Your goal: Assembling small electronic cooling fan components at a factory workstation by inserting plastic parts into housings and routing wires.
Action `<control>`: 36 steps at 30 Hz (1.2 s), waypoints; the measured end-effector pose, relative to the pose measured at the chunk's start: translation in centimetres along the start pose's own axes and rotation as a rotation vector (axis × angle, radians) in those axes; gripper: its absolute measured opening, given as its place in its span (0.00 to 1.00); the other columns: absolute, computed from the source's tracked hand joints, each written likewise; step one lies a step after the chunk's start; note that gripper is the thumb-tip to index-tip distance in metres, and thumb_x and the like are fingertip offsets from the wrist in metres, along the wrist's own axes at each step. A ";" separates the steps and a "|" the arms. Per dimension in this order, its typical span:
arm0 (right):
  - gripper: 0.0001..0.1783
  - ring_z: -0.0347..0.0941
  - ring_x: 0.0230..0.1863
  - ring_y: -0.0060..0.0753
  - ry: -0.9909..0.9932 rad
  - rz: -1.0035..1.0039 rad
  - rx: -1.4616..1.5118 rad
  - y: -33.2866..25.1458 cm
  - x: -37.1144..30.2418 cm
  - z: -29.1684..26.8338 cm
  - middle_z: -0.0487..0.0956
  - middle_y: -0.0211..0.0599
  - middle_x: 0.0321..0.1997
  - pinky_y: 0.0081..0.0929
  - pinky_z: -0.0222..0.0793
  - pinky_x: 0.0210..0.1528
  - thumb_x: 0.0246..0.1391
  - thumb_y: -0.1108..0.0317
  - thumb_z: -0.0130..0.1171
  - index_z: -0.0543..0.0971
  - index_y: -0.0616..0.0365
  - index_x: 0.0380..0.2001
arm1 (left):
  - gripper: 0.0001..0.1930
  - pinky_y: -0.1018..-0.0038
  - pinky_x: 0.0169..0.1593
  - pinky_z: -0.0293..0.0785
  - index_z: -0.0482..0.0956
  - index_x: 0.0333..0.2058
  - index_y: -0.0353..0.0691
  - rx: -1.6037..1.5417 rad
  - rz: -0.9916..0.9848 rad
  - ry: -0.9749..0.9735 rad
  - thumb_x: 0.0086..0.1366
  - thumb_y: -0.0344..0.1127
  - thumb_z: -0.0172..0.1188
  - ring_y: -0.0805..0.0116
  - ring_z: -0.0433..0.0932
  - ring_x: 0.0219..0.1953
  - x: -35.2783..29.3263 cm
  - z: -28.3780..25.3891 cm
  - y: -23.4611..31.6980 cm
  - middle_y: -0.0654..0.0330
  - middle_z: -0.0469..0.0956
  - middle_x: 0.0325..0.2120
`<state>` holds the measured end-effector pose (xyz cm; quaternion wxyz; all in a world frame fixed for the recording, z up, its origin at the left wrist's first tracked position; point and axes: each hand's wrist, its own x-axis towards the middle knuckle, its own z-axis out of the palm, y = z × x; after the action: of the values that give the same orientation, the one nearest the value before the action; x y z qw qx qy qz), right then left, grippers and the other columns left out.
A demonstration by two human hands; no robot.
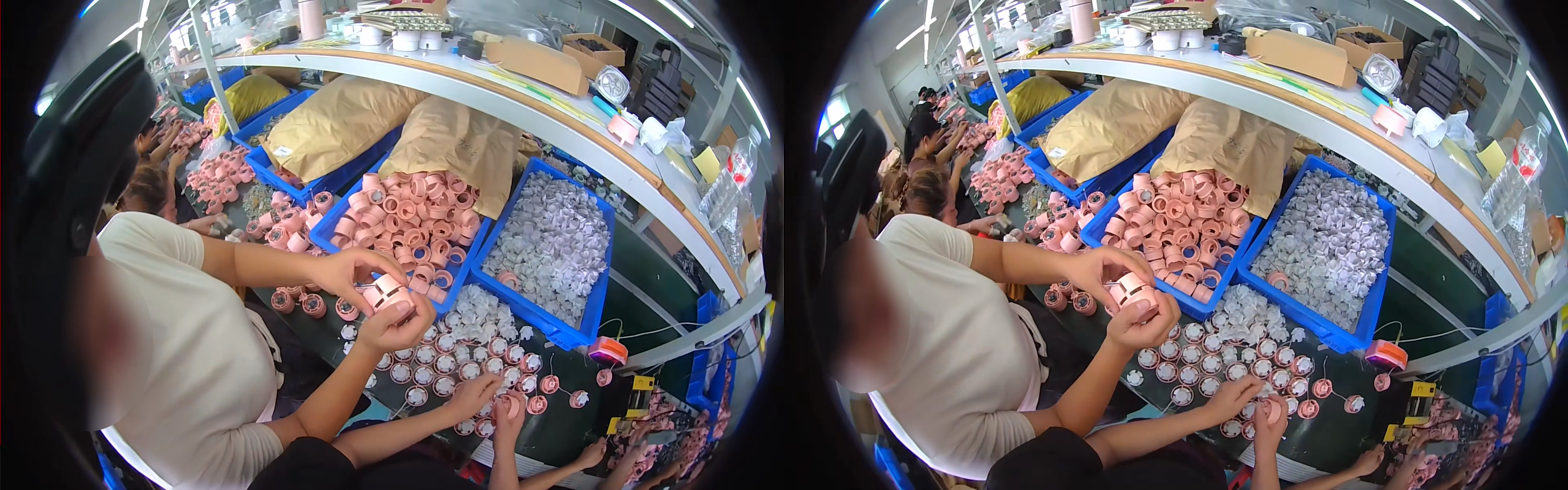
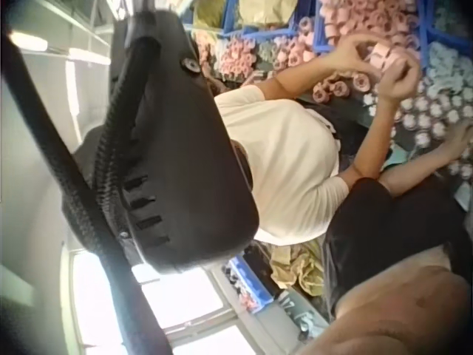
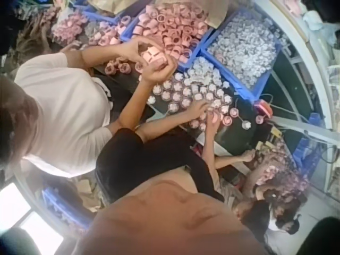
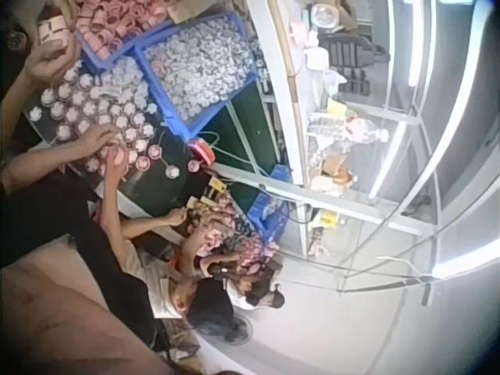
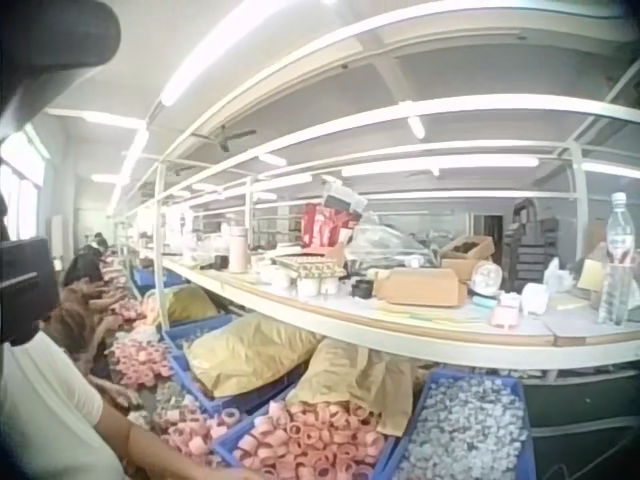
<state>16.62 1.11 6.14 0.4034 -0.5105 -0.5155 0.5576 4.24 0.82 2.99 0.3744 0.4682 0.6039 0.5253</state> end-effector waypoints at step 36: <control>0.29 0.57 0.53 0.36 -0.250 -0.517 -0.116 -4.8 -4.6 3.6 0.57 0.42 0.51 0.30 0.54 0.56 0.41 0.74 0.54 0.61 0.60 0.50 | 0.16 0.83 0.40 0.69 0.69 0.51 0.36 -0.376 0.042 0.079 0.64 0.30 0.48 0.81 0.71 0.37 -7.5 -6.4 7.1 0.60 0.75 0.44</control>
<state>13.38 -3.27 11.39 0.4354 -0.3117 -0.7054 0.4644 1.55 -8.09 10.77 0.4203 0.3814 0.4993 0.6546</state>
